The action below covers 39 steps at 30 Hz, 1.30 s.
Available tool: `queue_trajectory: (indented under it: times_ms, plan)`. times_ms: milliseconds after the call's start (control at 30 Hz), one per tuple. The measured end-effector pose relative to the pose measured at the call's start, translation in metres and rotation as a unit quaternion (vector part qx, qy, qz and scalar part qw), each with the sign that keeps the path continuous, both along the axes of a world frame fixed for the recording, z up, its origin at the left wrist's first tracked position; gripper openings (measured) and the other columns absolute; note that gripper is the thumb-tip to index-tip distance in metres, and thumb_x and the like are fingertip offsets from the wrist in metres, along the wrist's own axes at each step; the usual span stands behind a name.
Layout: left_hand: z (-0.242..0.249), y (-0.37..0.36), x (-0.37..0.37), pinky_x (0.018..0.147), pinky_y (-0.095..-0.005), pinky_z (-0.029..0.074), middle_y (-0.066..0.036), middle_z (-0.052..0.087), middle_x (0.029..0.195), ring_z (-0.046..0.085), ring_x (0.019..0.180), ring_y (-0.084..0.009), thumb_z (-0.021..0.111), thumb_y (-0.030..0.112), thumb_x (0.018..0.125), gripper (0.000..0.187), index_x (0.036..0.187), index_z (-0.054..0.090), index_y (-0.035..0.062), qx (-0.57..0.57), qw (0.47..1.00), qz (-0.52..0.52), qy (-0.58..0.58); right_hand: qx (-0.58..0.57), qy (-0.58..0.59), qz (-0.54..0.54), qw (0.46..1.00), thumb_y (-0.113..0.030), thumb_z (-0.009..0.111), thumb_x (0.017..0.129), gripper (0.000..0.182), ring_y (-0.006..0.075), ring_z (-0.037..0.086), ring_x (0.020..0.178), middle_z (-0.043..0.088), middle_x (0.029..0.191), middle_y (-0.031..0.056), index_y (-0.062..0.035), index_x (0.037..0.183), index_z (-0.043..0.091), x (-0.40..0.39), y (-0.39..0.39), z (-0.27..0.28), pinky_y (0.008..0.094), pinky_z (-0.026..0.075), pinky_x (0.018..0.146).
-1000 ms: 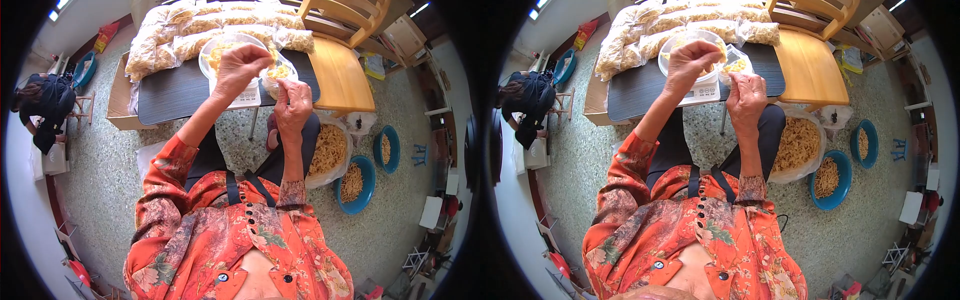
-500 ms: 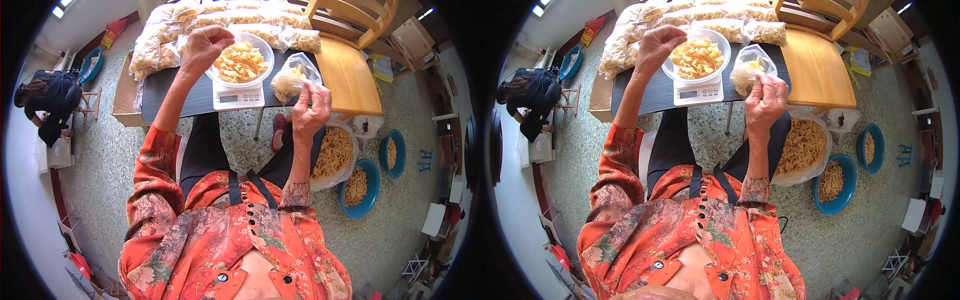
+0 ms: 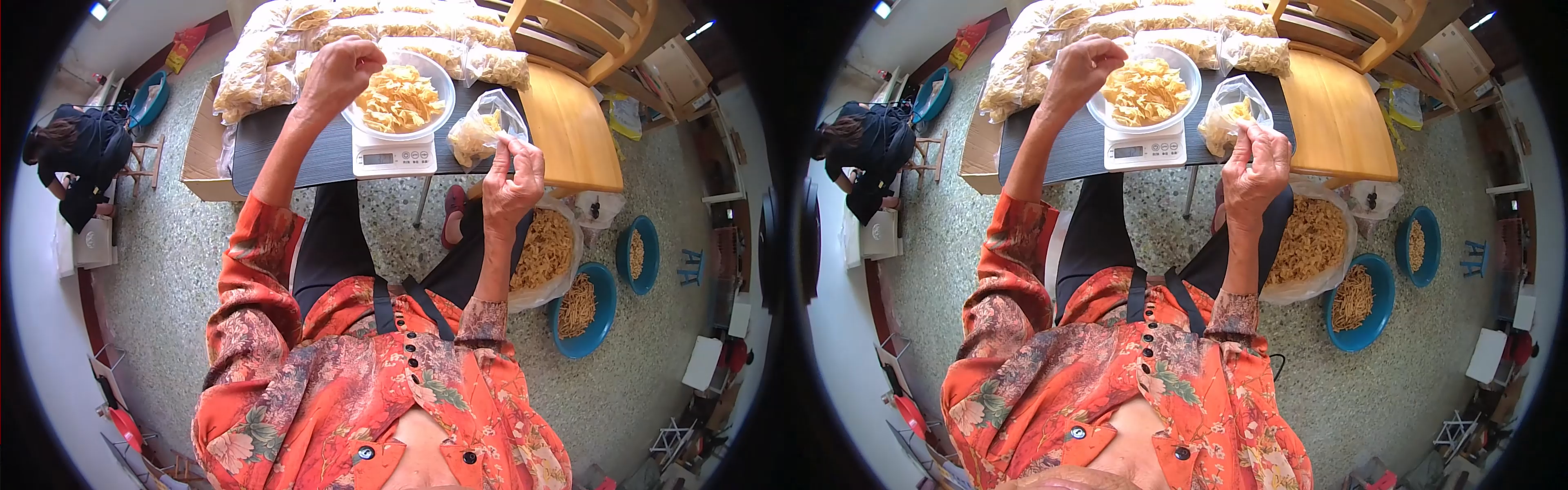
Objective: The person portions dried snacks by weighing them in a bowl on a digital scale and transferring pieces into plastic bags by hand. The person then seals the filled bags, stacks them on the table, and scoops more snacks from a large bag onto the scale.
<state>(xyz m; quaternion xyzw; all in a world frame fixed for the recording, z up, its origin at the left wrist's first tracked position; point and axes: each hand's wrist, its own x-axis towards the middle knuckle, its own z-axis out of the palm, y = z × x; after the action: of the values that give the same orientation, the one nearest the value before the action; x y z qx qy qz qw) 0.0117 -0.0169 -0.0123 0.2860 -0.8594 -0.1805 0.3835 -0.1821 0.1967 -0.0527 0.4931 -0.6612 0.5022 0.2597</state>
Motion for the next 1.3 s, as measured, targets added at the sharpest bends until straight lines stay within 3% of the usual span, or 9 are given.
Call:
queue_trajectory:
  times_ms: [200, 367, 633, 733, 833, 867, 967, 1100, 1300]
  plan:
    - [-0.01, -0.022, -0.018, 0.073, -0.0322, 0.055, -0.011, 0.072, 0.091, 0.068, 0.079, -0.0184, 0.074, 0.015, 0.084, 0.016, 0.097, 0.076, 0.0052, 0.03, 0.996, -0.028, -0.083, 0.021, -0.005, 0.0, 1.0, 0.0, 0.074, 0.085, 0.009, 0.0243, 0.068, 0.084, 0.069, 0.091, 0.0099, -0.002, 0.094, 0.073, 0.007, -0.001, 0.001, 0.035, 0.055, 0.077]
    - [-0.02, -0.019, -0.037, 0.088, -0.0409, 0.053, -0.014, 0.072, 0.103, 0.068, 0.097, -0.0305, 0.074, 0.018, 0.085, 0.026, 0.11, 0.073, 0.0101, -0.026, 0.989, -0.008, -0.146, 0.028, 0.01, 0.003, 1.0, 0.0, 0.074, 0.085, 0.01, 0.0243, 0.067, 0.083, 0.068, 0.09, 0.0096, -0.0024, 0.095, 0.074, 0.007, -0.002, 0.001, 0.0354, 0.055, 0.076]
    - [-0.017, -0.022, -0.044, 0.08, -0.0406, 0.055, -0.012, 0.072, 0.091, 0.069, 0.089, -0.0285, 0.072, 0.009, 0.083, 0.013, 0.095, 0.074, 0.0085, 0.0, 0.971, -0.006, -0.241, 0.025, -0.002, 0.01, 1.0, 0.0, 0.073, 0.082, 0.011, 0.0263, 0.064, 0.084, 0.066, 0.088, 0.0091, -0.0027, 0.093, 0.072, 0.007, -0.002, -0.002, 0.0377, 0.053, 0.077]
    - [-0.019, -0.026, -0.038, 0.075, -0.0386, 0.055, -0.011, 0.072, 0.086, 0.07, 0.082, -0.0272, 0.071, 0.007, 0.082, 0.008, 0.089, 0.073, 0.006, -0.022, 0.983, -0.003, -0.184, 0.022, -0.003, 0.01, 1.0, 0.0, 0.073, 0.083, 0.011, 0.0264, 0.064, 0.084, 0.066, 0.088, 0.0092, -0.0024, 0.093, 0.072, 0.007, -0.002, -0.002, 0.0376, 0.053, 0.077]
    - [-0.02, -0.029, -0.029, 0.07, -0.0349, 0.056, -0.012, 0.073, 0.082, 0.07, 0.074, -0.0222, 0.074, 0.009, 0.08, 0.011, 0.09, 0.076, 0.0057, 0.016, 0.999, -0.035, 0.015, 0.021, -0.007, 0.009, 1.0, -0.001, 0.073, 0.083, 0.01, 0.0265, 0.064, 0.084, 0.066, 0.087, 0.0092, -0.0023, 0.093, 0.071, 0.008, -0.001, -0.002, 0.0376, 0.053, 0.077]
    - [-0.02, -0.029, -0.026, 0.07, -0.0349, 0.056, -0.012, 0.073, 0.082, 0.07, 0.074, -0.0222, 0.074, 0.009, 0.08, 0.011, 0.09, 0.076, 0.0057, 0.015, 0.999, -0.035, 0.014, 0.02, -0.008, 0.009, 1.0, -0.001, 0.073, 0.083, 0.01, 0.0265, 0.065, 0.084, 0.066, 0.087, 0.0091, -0.0023, 0.093, 0.071, 0.008, -0.001, -0.001, 0.0376, 0.053, 0.076]
    - [-0.014, -0.025, -0.019, 0.058, -0.0218, 0.049, -0.002, 0.07, 0.079, 0.058, 0.064, -0.0067, 0.075, 0.012, 0.088, 0.012, 0.096, 0.076, 0.0036, 0.224, 0.966, 0.001, 0.129, 0.02, -0.002, 0.012, 1.0, -0.001, 0.074, 0.082, 0.011, 0.0265, 0.065, 0.083, 0.066, 0.087, 0.009, -0.0024, 0.093, 0.071, 0.008, -0.002, -0.002, 0.0378, 0.053, 0.076]
    - [-0.016, -0.027, -0.011, 0.053, -0.0211, 0.046, -0.005, 0.07, 0.078, 0.056, 0.06, -0.0074, 0.076, 0.008, 0.087, 0.016, 0.1, 0.073, -0.0013, 0.302, 0.911, 0.014, 0.281, 0.019, 0.008, 0.009, 1.0, -0.001, 0.074, 0.082, 0.011, 0.0263, 0.065, 0.083, 0.066, 0.087, 0.0089, -0.0023, 0.092, 0.071, 0.01, -0.002, -0.001, 0.0378, 0.053, 0.076]
    - [-0.014, -0.026, -0.008, 0.053, -0.0212, 0.048, -0.006, 0.07, 0.078, 0.058, 0.059, -0.0077, 0.077, 0.006, 0.086, 0.014, 0.097, 0.073, -0.001, 0.301, 0.871, -0.002, 0.388, 0.02, 0.006, 0.015, 1.0, 0.0, 0.075, 0.081, 0.011, 0.0269, 0.065, 0.084, 0.067, 0.087, 0.0095, -0.0018, 0.092, 0.071, 0.009, -0.002, -0.003, 0.038, 0.053, 0.077]
